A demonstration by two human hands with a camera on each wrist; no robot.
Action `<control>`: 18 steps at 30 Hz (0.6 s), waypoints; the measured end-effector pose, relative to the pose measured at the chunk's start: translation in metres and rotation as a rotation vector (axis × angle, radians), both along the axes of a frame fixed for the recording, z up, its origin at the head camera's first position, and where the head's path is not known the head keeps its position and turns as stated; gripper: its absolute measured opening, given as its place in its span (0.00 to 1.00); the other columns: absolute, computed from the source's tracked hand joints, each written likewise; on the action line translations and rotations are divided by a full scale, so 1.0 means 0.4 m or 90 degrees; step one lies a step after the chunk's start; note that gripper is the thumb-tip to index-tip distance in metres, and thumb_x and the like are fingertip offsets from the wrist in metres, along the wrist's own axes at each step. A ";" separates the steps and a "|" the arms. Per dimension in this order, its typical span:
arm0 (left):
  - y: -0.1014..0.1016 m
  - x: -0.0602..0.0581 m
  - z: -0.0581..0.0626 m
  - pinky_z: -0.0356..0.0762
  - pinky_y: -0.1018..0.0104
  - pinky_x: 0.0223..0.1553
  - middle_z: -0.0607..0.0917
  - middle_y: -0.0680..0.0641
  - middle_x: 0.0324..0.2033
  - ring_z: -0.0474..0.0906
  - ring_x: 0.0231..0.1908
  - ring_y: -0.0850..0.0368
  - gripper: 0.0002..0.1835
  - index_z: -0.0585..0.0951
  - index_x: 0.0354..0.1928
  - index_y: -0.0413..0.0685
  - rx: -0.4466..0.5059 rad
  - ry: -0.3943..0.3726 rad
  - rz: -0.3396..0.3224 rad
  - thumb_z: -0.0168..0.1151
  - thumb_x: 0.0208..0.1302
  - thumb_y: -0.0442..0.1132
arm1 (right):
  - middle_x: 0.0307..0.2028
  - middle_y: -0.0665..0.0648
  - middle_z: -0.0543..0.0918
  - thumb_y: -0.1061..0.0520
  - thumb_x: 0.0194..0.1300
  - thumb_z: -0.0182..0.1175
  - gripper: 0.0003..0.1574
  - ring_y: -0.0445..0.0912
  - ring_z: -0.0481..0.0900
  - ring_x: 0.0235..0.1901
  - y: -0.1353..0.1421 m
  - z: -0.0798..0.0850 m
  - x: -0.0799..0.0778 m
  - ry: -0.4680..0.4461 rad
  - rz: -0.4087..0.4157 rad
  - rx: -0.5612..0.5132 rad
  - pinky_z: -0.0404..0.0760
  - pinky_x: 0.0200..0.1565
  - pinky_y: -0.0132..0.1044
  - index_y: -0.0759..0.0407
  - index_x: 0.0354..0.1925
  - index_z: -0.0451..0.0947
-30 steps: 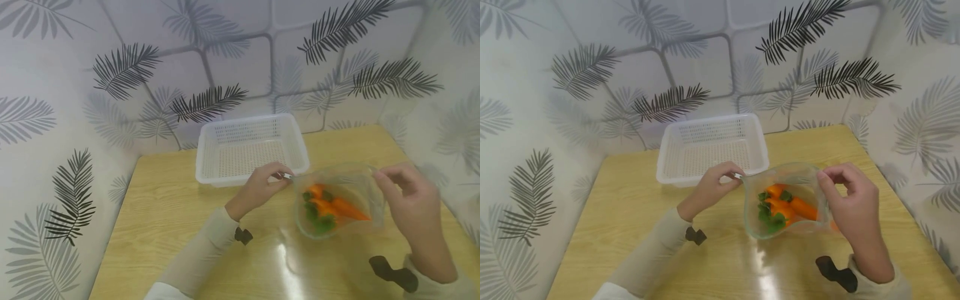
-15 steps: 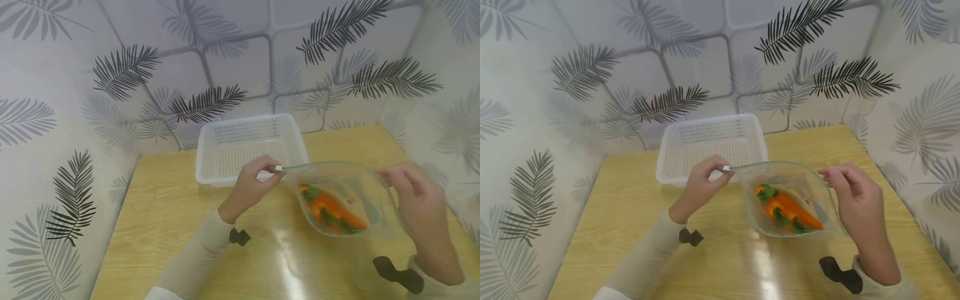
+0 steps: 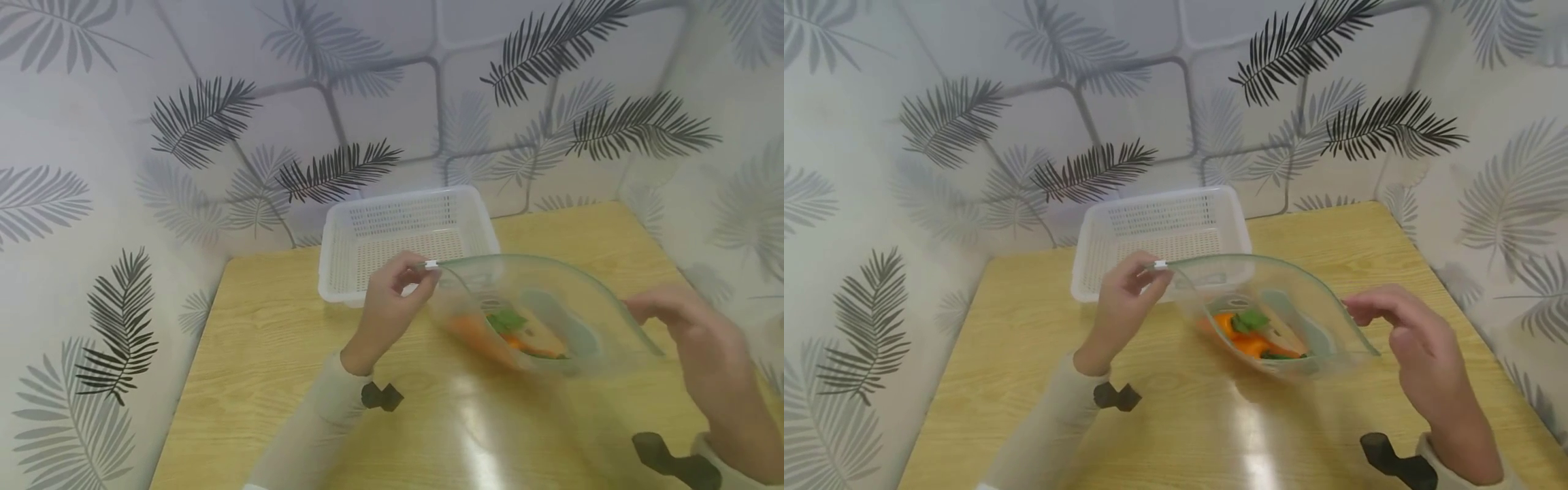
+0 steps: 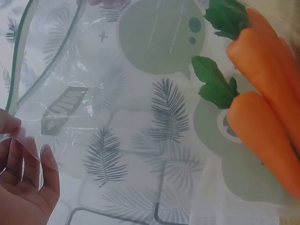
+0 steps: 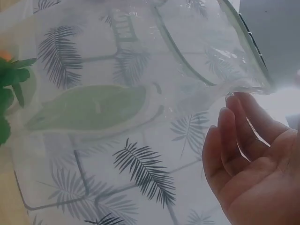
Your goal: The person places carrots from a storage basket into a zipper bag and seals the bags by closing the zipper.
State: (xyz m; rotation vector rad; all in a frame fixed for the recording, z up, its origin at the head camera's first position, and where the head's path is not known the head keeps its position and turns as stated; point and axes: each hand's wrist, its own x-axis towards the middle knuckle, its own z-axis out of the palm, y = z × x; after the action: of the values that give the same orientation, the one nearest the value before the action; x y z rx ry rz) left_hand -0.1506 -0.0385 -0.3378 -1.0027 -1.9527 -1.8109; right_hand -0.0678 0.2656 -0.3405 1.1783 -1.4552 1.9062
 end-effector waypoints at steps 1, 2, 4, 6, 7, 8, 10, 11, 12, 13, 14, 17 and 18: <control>-0.005 0.001 -0.001 0.77 0.57 0.35 0.77 0.43 0.30 0.74 0.30 0.55 0.03 0.74 0.31 0.35 0.006 -0.016 0.007 0.57 0.55 0.25 | 0.41 0.72 0.74 0.68 0.65 0.42 0.19 0.53 0.70 0.43 0.002 -0.003 0.001 -0.004 0.003 0.011 0.67 0.51 0.35 0.90 0.42 0.62; -0.009 0.001 -0.001 0.77 0.56 0.35 0.77 0.43 0.29 0.73 0.30 0.55 0.02 0.73 0.31 0.35 0.010 -0.026 0.013 0.57 0.55 0.26 | 0.42 0.71 0.74 0.69 0.63 0.45 0.18 0.53 0.71 0.43 0.004 -0.006 0.002 -0.006 -0.003 0.029 0.67 0.51 0.34 0.90 0.43 0.62; -0.020 0.002 -0.002 0.77 0.55 0.36 0.76 0.44 0.29 0.73 0.31 0.55 0.02 0.73 0.30 0.35 0.018 -0.045 0.028 0.56 0.56 0.26 | 0.42 0.69 0.75 0.71 0.59 0.51 0.18 0.51 0.71 0.44 0.001 -0.009 0.003 -0.020 -0.030 0.069 0.68 0.50 0.32 0.88 0.43 0.63; -0.031 0.004 -0.002 0.77 0.56 0.38 0.76 0.45 0.29 0.74 0.32 0.56 0.02 0.73 0.30 0.35 0.020 -0.056 0.043 0.56 0.56 0.27 | 0.41 0.67 0.75 0.72 0.56 0.54 0.19 0.49 0.71 0.43 -0.004 -0.009 0.004 -0.040 -0.062 0.113 0.69 0.50 0.30 0.87 0.42 0.65; -0.036 0.011 0.006 0.77 0.56 0.38 0.76 0.44 0.29 0.74 0.32 0.56 0.02 0.72 0.30 0.34 0.019 -0.061 0.050 0.56 0.55 0.25 | 0.41 0.67 0.75 0.73 0.55 0.55 0.18 0.48 0.72 0.43 -0.006 -0.010 0.005 -0.049 -0.078 0.127 0.69 0.50 0.30 0.87 0.42 0.65; -0.042 0.011 0.006 0.77 0.57 0.37 0.76 0.44 0.29 0.75 0.32 0.56 0.02 0.72 0.30 0.33 0.021 -0.061 0.052 0.55 0.56 0.25 | 0.40 0.66 0.76 0.73 0.54 0.56 0.18 0.48 0.72 0.43 -0.008 -0.012 0.004 -0.056 -0.086 0.133 0.69 0.49 0.29 0.87 0.42 0.66; -0.055 0.013 0.005 0.77 0.57 0.36 0.76 0.45 0.29 0.75 0.32 0.55 0.02 0.73 0.31 0.32 0.025 -0.065 0.057 0.55 0.56 0.25 | 0.41 0.66 0.76 0.74 0.53 0.57 0.17 0.48 0.73 0.43 -0.010 -0.017 0.003 -0.072 -0.101 0.137 0.69 0.49 0.29 0.86 0.41 0.67; -0.063 0.013 0.004 0.77 0.57 0.35 0.76 0.45 0.29 0.74 0.32 0.54 0.02 0.73 0.32 0.32 0.031 -0.067 0.057 0.55 0.56 0.25 | 0.41 0.66 0.76 0.74 0.52 0.57 0.18 0.48 0.73 0.43 -0.008 -0.022 0.001 -0.080 -0.104 0.136 0.70 0.49 0.29 0.86 0.41 0.67; -0.070 0.013 0.002 0.77 0.56 0.34 0.75 0.45 0.29 0.74 0.32 0.54 0.03 0.73 0.32 0.31 0.036 -0.069 0.058 0.55 0.57 0.26 | 0.40 0.66 0.76 0.75 0.51 0.58 0.18 0.48 0.73 0.43 -0.008 -0.028 -0.001 -0.086 -0.111 0.138 0.70 0.49 0.29 0.85 0.41 0.68; -0.078 0.012 0.000 0.77 0.56 0.34 0.75 0.45 0.29 0.74 0.32 0.53 0.03 0.72 0.33 0.31 0.044 -0.071 0.054 0.54 0.57 0.25 | 0.40 0.65 0.77 0.76 0.49 0.59 0.18 0.47 0.73 0.43 -0.008 -0.033 -0.002 -0.098 -0.131 0.150 0.70 0.49 0.28 0.83 0.41 0.69; -0.086 0.011 -0.003 0.77 0.56 0.33 0.75 0.45 0.30 0.74 0.32 0.53 0.04 0.72 0.34 0.30 0.052 -0.075 0.051 0.54 0.57 0.25 | 0.40 0.64 0.77 0.77 0.48 0.58 0.18 0.46 0.74 0.43 -0.010 -0.040 -0.004 -0.116 -0.141 0.152 0.71 0.48 0.28 0.82 0.41 0.70; -0.109 0.008 -0.015 0.77 0.57 0.34 0.76 0.46 0.31 0.73 0.33 0.53 0.05 0.71 0.36 0.29 0.071 -0.086 0.034 0.53 0.58 0.24 | 0.38 0.63 0.79 0.80 0.47 0.57 0.17 0.46 0.76 0.41 -0.021 -0.058 -0.015 -0.138 -0.145 0.145 0.73 0.45 0.28 0.80 0.40 0.71; -0.116 0.008 -0.019 0.77 0.58 0.34 0.76 0.46 0.31 0.73 0.33 0.53 0.05 0.71 0.36 0.28 0.073 -0.087 0.026 0.53 0.58 0.24 | 0.38 0.64 0.79 0.80 0.48 0.56 0.16 0.46 0.76 0.41 -0.026 -0.064 -0.020 -0.134 -0.136 0.137 0.74 0.45 0.28 0.81 0.39 0.71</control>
State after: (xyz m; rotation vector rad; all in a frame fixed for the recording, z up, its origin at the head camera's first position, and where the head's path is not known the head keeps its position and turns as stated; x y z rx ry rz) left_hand -0.1475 -0.0849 -0.3455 -0.8165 -1.9047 -1.9915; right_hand -0.0758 0.2551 -0.3659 0.8869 -1.8565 1.8034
